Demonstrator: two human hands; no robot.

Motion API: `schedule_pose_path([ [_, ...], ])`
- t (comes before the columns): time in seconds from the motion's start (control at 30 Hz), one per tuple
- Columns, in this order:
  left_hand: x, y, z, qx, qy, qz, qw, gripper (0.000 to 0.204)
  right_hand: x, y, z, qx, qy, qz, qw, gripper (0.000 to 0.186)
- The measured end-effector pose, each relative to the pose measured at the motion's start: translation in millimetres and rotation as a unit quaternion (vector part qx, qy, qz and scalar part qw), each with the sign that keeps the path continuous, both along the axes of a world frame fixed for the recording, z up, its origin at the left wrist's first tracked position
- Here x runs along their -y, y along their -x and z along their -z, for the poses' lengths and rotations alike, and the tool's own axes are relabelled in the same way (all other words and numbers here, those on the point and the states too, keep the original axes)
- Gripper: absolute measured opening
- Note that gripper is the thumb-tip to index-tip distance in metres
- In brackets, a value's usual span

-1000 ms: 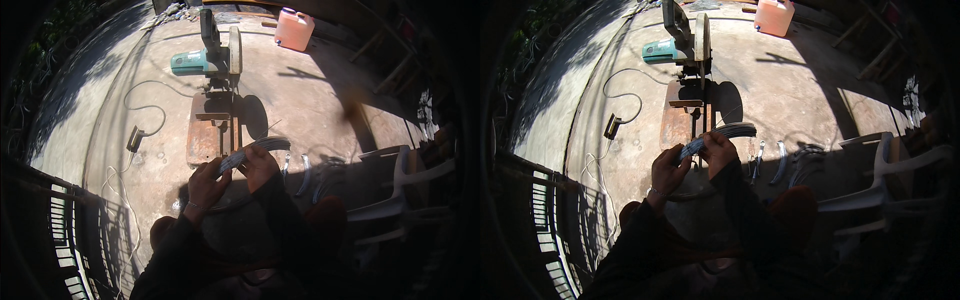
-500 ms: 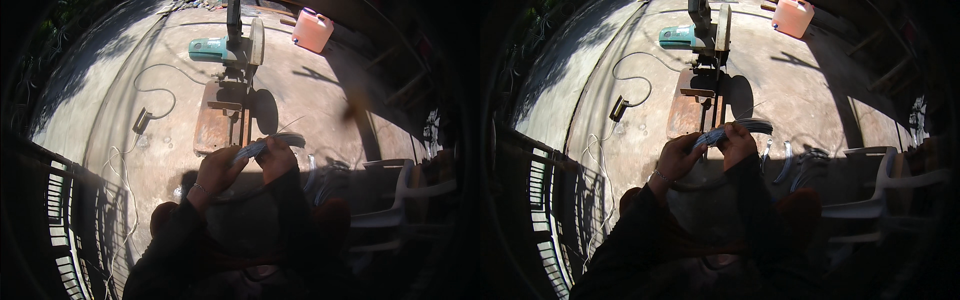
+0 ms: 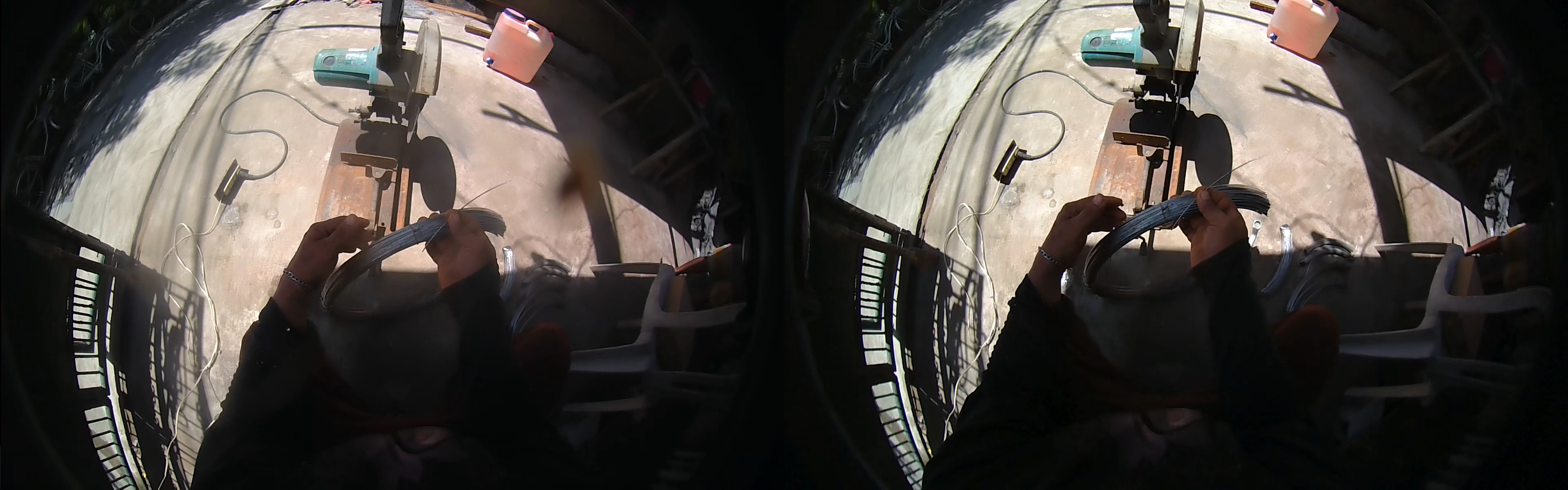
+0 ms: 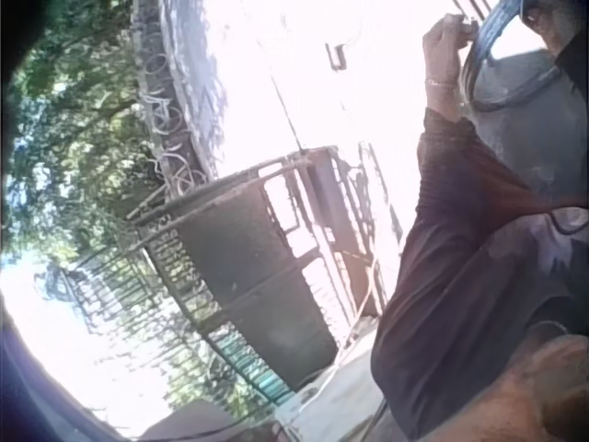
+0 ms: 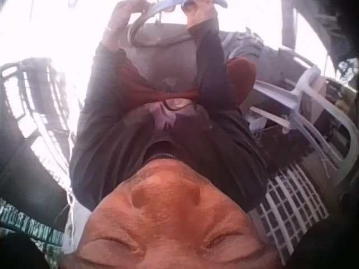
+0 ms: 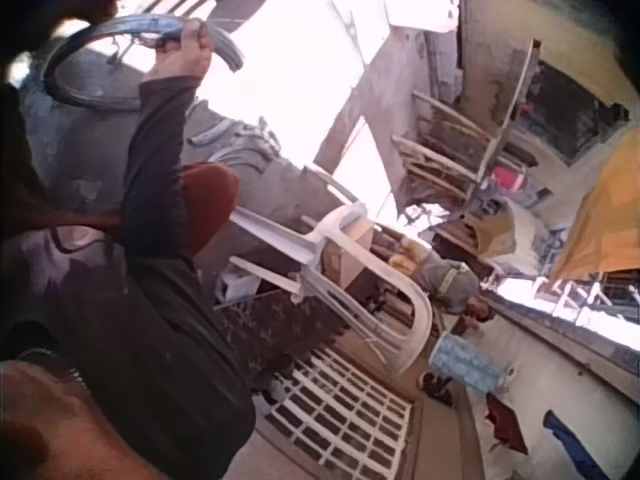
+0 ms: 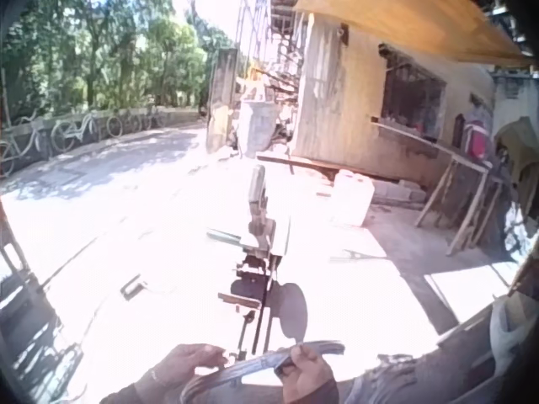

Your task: The person sits on the ground and uses a circular saw to cut a curved metal strip. They repeatedly position the strip under the saw, cut it, and then use pliers to adjust or separate the pieces.

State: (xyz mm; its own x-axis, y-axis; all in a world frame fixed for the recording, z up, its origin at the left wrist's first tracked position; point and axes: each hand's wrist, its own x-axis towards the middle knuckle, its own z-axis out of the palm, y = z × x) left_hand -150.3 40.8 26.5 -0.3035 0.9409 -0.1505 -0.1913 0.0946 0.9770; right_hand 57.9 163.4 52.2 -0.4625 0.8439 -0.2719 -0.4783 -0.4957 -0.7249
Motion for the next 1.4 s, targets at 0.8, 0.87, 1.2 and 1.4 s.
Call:
schedule_pose_path([
  [0.8, -4.9, 29.6, 16.1, -0.009, 0.062, -0.15, 0.987, 0.063, -16.2, -20.6, -3.2, 0.029, 0.013, 0.047, 0.998, 0.013],
  [0.87, -5.4, 27.8, 16.4, -0.008, 0.063, -0.146, 0.987, 0.063, -16.1, -20.0, -3.6, 0.03, 0.019, 0.052, 0.998, 0.012],
  [1.2, -8.6, 9.5, 13.3, -0.022, 0.066, -0.073, 0.995, 0.059, -13.8, -15.3, -1.8, 0.018, 0.021, 0.044, 0.999, 0.009],
  [1.4, -14.2, -22.0, -0.7, -0.114, 0.005, 0.066, 0.991, 0.045, -11.5, -14.4, 3.6, 0.024, 0.015, 0.039, 0.999, 0.01],
])
